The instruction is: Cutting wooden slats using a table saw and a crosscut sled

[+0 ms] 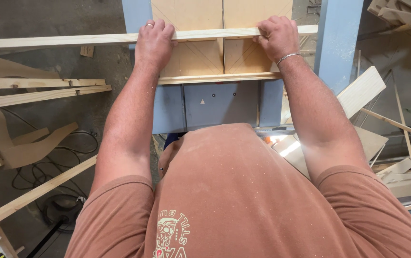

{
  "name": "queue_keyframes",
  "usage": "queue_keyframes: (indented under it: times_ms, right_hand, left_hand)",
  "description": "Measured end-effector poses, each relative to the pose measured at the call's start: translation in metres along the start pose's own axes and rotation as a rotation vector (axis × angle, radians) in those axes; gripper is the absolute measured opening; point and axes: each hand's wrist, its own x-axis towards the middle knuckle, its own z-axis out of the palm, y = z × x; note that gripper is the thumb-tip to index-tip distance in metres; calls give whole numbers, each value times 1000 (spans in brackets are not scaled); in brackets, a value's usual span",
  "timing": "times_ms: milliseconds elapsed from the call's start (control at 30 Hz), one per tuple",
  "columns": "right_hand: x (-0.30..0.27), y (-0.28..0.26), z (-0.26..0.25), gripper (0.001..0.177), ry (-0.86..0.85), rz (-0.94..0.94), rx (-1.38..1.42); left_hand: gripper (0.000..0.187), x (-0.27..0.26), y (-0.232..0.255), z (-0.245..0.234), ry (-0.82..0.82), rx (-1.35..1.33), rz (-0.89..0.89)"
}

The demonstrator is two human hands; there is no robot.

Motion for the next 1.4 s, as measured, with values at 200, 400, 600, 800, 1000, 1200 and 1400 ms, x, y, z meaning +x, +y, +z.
queue_keyframes:
  times_ms: [200, 400, 600, 800, 1000, 1200, 1400]
  right_hand:
    - [-10, 8, -8, 20, -4, -8, 6]
    - [-16, 13, -12, 18, -12, 5, 20]
    - [-21, 11, -15, 20, -34, 20, 29]
    - [-24, 7, -17, 18, -48, 24, 17]
    - [-33, -16, -43, 15, -149, 74, 57]
    - [-56, -9, -29, 28, -110, 55, 66]
    - [-66, -6, -24, 34, -79, 9, 99]
  left_hand:
    - [35, 2, 17, -6, -65, -41, -12]
    - [36, 3, 27, -8, -29, -23, -5]
    - [36, 1, 31, -11, -29, -40, -2]
    - [28, -4, 32, -24, -10, -65, 21]
    - [31, -13, 34, -44, -140, -181, 6]
    - [29, -29, 34, -61, -228, -374, -78]
    - [32, -41, 33, -63, -242, -413, -129]
